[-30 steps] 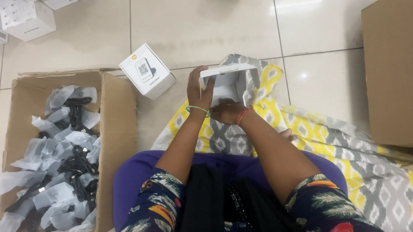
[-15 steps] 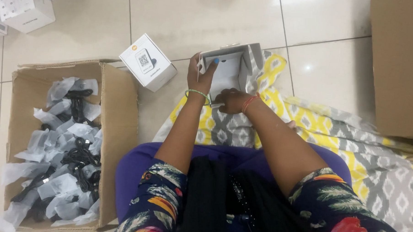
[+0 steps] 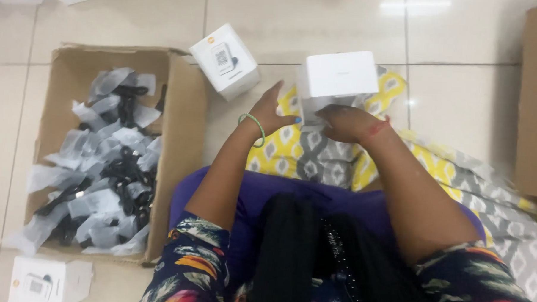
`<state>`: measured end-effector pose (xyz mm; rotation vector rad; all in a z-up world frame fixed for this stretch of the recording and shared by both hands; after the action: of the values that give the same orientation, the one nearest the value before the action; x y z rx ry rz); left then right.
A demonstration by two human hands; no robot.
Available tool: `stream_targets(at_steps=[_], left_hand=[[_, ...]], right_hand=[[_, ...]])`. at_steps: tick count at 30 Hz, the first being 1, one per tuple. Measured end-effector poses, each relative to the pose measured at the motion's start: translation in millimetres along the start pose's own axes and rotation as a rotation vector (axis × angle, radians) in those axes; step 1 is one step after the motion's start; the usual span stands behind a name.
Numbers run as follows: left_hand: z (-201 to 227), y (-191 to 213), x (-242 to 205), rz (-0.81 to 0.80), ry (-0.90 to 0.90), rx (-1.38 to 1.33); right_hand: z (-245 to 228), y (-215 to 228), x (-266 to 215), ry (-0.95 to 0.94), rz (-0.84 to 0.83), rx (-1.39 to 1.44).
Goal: The person packs small electronic components and cables into small white boxes and then organizes the boxes within a larger container.
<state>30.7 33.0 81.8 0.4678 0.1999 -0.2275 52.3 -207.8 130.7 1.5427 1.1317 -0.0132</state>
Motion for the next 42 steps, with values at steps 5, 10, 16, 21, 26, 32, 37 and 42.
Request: stream_targets(at_steps=[5, 10, 16, 21, 26, 32, 37, 42], left_hand=[[-33.0, 105.8, -97.3, 0.187, -0.143, 0.288], [-102.3, 224.1, -174.2, 0.736, 0.136, 0.359], [-216.5, 264.8, -160.7, 0.577, 0.369, 0.622], [-244.7, 266.3, -122.3, 0.396, 0.431, 0.790], [-322.6, 256.4, -95.6, 0.562, 0.345, 0.970], [-294.4, 262.8, -103.0, 0.577, 0.320, 0.853], [-230.0, 273.4, -152.8, 0.806, 0.182, 0.854], [-170.1, 287.7, -189.2, 0.941, -0.183, -0.194]], right_hand=[[-68.4, 9.6, -17.1, 0.046, -0.003, -0.125], [-180.4, 38.6, -3.5, 0.351, -0.019, -0.029], [-315.9, 51.0, 144.1, 0.742, 0.333, -0.110], [-367.1, 26.6, 309.2, 0.471, 0.199, -0.465], [-351.8, -9.0, 389.3, 0.336, 0.110, -0.496], [-343.7, -35.9, 423.3, 0.179, 0.237, -0.505], [-352.6, -12.0, 375.5, 0.368, 0.240, -0.794], [-352.0, 45.8, 288.7, 0.543, 0.486, 0.004]])
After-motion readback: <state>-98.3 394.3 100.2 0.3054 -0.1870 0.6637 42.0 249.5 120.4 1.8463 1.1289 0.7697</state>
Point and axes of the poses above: each hand's wrist, its own x-axis towards the middle knuckle, its own y-axis out of the back of the hand, z = x × y, the point moved 2 cm from there along x, towards the middle knuckle, and after that the axes turned 7 degrees about -z, right-handed, at the moved point
